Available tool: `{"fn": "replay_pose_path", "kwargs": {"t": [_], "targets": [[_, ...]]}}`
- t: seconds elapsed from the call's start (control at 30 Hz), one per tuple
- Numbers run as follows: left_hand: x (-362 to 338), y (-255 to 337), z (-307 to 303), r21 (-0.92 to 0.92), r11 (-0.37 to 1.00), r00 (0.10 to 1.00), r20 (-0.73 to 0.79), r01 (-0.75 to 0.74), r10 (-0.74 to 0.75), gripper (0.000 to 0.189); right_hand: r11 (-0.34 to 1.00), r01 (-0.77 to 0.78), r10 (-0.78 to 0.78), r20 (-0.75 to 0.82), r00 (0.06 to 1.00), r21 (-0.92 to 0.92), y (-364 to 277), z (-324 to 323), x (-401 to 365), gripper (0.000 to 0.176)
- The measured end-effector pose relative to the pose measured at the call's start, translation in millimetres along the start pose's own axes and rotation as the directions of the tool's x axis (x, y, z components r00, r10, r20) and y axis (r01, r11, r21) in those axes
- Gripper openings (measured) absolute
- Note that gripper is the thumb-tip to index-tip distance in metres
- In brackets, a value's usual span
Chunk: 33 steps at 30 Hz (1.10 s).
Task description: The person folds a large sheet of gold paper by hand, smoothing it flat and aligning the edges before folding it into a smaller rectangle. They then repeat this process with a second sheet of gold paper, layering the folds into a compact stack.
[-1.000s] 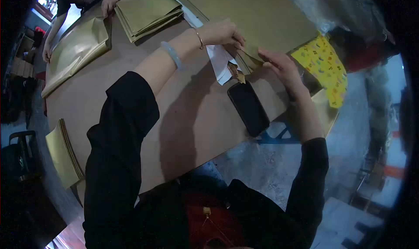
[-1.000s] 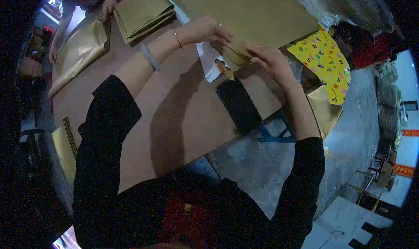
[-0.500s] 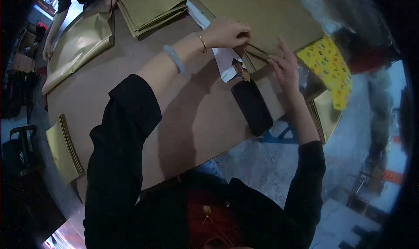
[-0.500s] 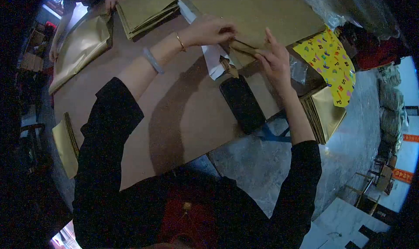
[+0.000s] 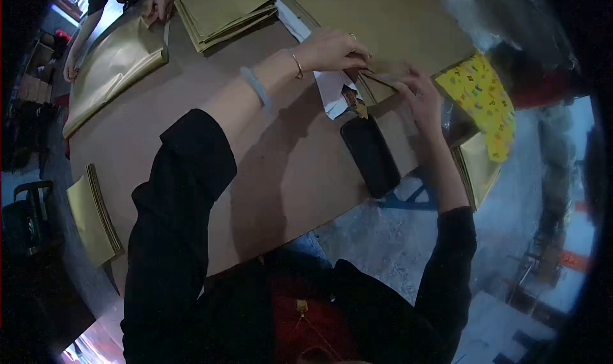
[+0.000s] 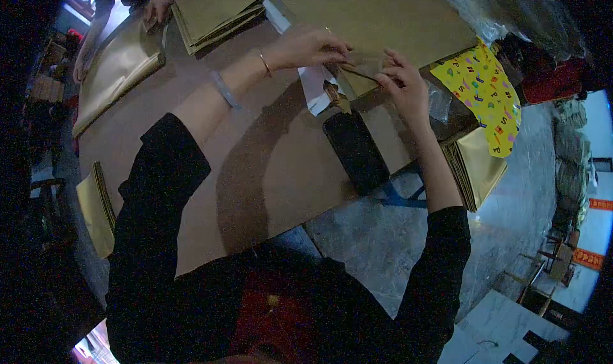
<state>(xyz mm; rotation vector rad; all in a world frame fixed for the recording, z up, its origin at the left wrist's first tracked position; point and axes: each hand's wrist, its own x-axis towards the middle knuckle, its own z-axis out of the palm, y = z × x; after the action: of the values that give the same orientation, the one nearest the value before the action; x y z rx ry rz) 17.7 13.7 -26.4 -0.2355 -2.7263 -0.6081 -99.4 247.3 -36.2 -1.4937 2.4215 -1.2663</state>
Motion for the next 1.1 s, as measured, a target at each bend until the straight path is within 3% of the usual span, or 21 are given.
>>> {"fn": "replay_pose_path", "kwargs": {"t": [0.13, 0.2, 0.3, 0.43, 0.5, 0.6, 0.77, 0.87, 0.9, 0.97, 1.1], "targets": [[1.5, -0.8, 10.5, 0.019, 0.999, 0.996, -0.089, 0.029, -0.028, 0.025, 0.999, 0.033, -0.030, -0.145, 0.989, 0.019, -6.5, 5.3, -1.7, 0.020], [0.3, -0.2, 11.0, 0.074, 0.994, 0.993, -0.092, 0.077, -0.070, 0.022, 0.975, 0.208, -0.220, -0.225, 0.949, -0.077, -4.0, 7.5, -1.7, 0.016], [3.2, 0.4, 7.3, 0.053, 0.994, 0.996, -0.006, 0.092, -0.092, 0.022, 0.975, 0.191, -0.201, -0.081, 0.976, -0.115, 2.3, 5.2, -5.1, 0.015], [1.8, 7.2, -1.6, 0.084, 0.988, 0.990, 0.048, 0.127, -0.131, 0.025, 0.951, 0.241, -0.258, -0.064, 0.964, -0.192, 3.9, 5.1, -2.0, 0.014], [1.2, 9.4, -3.1, 0.055, 0.988, 0.989, 0.032, 0.142, -0.144, 0.028, 0.993, 0.087, -0.092, -0.071, 0.993, -0.073, 0.4, 4.6, -2.1, 0.015], [1.9, 9.4, -5.0, 0.018, 0.980, 0.976, 0.083, 0.199, -0.199, 0.029, 0.997, 0.046, -0.043, -0.053, 0.998, 0.060, 3.7, 1.8, 2.9, 0.016], [1.3, 4.8, -4.3, 0.002, 0.986, 0.983, 0.067, 0.169, -0.168, 0.027, 1.000, 0.010, -0.010, -0.018, 1.000, 0.019, 5.8, 0.7, 5.3, 0.018], [3.8, -3.7, 1.8, -0.051, 0.989, 0.987, 0.088, 0.140, -0.136, 0.026, 0.971, -0.080, 0.070, 0.049, 0.996, 0.227, 13.0, 0.2, 7.5, 0.018], [3.7, -3.8, 2.9, -0.047, 0.989, 0.987, 0.084, 0.140, -0.136, 0.026, 0.973, -0.190, 0.177, 0.112, 0.978, 0.128, -1.6, -4.6, 10.4, 0.016], [3.4, -4.9, 4.1, -0.046, 0.992, 0.993, 0.033, 0.114, -0.113, 0.026, 0.963, -0.209, 0.184, 0.147, 0.972, 0.173, 10.3, -3.9, 12.3, 0.015], [1.7, 0.5, -0.7, -0.051, 0.984, 0.984, 0.073, 0.169, -0.165, 0.030, 0.946, -0.254, 0.208, 0.225, 0.952, 0.200, 14.1, -6.7, 19.6, 0.015]]}}
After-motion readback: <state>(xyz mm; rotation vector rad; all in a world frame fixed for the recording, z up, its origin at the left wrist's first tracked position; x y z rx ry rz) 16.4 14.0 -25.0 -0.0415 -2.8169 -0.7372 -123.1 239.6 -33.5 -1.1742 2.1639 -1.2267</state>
